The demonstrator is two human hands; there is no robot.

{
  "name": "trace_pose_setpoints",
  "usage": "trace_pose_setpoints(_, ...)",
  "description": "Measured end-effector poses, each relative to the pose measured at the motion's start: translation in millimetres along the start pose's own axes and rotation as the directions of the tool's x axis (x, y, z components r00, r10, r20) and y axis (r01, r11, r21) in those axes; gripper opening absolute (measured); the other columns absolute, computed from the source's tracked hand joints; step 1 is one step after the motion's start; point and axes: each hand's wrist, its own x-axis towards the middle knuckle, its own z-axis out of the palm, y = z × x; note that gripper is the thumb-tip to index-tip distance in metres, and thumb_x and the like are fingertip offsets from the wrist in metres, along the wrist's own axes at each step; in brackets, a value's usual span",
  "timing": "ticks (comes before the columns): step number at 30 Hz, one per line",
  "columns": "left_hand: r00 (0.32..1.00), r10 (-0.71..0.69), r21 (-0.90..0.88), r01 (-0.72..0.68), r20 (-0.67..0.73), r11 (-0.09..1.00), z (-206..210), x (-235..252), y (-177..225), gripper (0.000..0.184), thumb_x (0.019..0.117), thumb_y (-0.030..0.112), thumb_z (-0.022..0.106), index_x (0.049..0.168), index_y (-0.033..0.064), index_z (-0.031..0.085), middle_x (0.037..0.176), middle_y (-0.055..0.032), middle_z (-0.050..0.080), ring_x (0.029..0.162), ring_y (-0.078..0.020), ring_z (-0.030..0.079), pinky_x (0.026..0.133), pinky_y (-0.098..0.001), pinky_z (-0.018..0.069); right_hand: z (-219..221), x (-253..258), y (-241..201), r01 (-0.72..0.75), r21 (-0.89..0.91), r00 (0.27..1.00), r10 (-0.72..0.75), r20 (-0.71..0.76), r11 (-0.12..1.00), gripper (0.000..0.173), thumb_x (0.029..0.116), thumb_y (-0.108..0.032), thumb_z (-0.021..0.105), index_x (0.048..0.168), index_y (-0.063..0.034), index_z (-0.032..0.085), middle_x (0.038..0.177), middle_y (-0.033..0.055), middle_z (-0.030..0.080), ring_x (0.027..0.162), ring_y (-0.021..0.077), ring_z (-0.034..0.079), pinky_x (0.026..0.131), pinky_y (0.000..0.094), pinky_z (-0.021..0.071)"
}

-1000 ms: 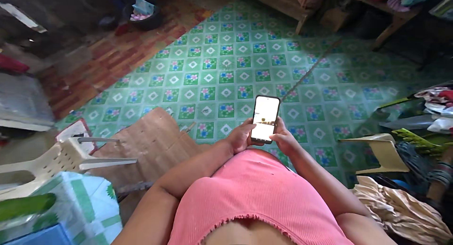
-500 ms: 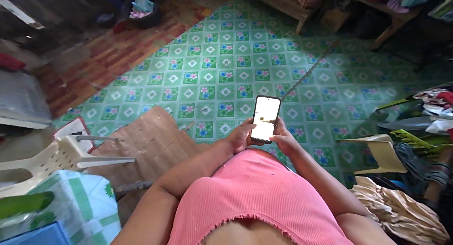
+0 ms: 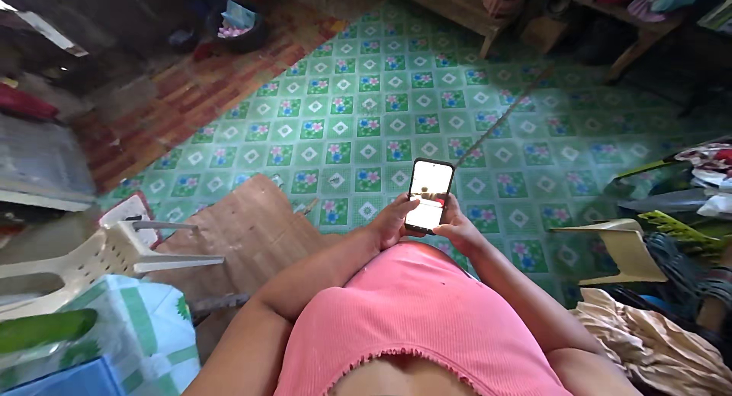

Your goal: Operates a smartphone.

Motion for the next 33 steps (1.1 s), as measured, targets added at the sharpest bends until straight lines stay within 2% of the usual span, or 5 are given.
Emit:
trace_pose_setpoints(10,0.981,0.047,-0.001,-0.048,0.189,0.999,-7,-6,-1,0.06,0.1091,0.048,0.015,0.148,0.0099,0.039,0.131,-0.018,0.062,0.112,-0.0307,0.067,0.09,-0.0464,0.0583,-2,3,-15,0.177,-0.264,0.945,-0.238,-0.223,0.948,0.087,0.0852,-0.019,0.063,0.16,-0.0115,0.019,0.148,0.0116,0.045,0.126,0.0188,0.056,0.099,0.0407,0.0526)
trace_pose_setpoints(13,0.979,0.04,0.003,-0.042,0.199,0.999,-6,-9,0,0.06,0.1092,0.047,0.013,0.147,0.0089,0.039,0.131,-0.0178,0.062,0.111,-0.0305,0.067,0.089,-0.0461,0.0589,-6,2,-25,0.229,-0.662,0.835,-0.493,-0.243,0.714,0.071,0.0929,-0.026,0.059,0.154,-0.0009,0.033,0.163,0.0216,0.028,0.146,0.0308,0.036,0.111,0.0499,0.0399)
trace_pose_setpoints(18,0.984,0.026,0.013,-0.029,0.176,0.999,-4,-11,2,0.06,0.1098,0.047,0.009,0.147,0.0099,0.039,0.133,-0.0178,0.061,0.114,-0.0314,0.066,0.089,-0.0473,0.0581,-14,2,-32,0.217,-0.944,0.727,-0.686,-0.015,0.25,0.043,0.0971,-0.031,0.058,0.132,-0.0073,0.065,0.161,0.0235,0.033,0.149,0.0436,0.028,0.117,0.0633,0.0262)
trace_pose_setpoints(30,0.983,0.033,0.003,-0.034,0.183,0.999,-4,-14,3,0.065,0.1086,0.049,0.005,0.15,0.0098,0.036,0.135,-0.0183,0.059,0.115,-0.0324,0.065,0.089,-0.0484,0.0578,-6,-2,-34,0.217,-0.913,0.729,-0.679,-0.083,0.345,0.052,0.0973,-0.037,0.056,0.142,-0.0102,0.06,0.165,0.0226,0.025,0.151,0.0429,0.023,0.118,0.0642,0.023)
trace_pose_setpoints(33,0.98,0.042,-0.016,-0.04,0.193,0.999,-7,-13,1,0.065,0.1083,0.051,0.007,0.151,0.0106,0.034,0.136,-0.019,0.059,0.116,-0.0332,0.065,0.089,-0.0489,0.058,2,-18,-63,0.42,-0.734,0.689,-0.714,-0.125,0.534,0.05,0.0945,-0.03,0.059,0.138,-0.005,0.057,0.147,0.0156,0.05,0.139,0.0288,0.043,0.114,0.0509,0.0361)
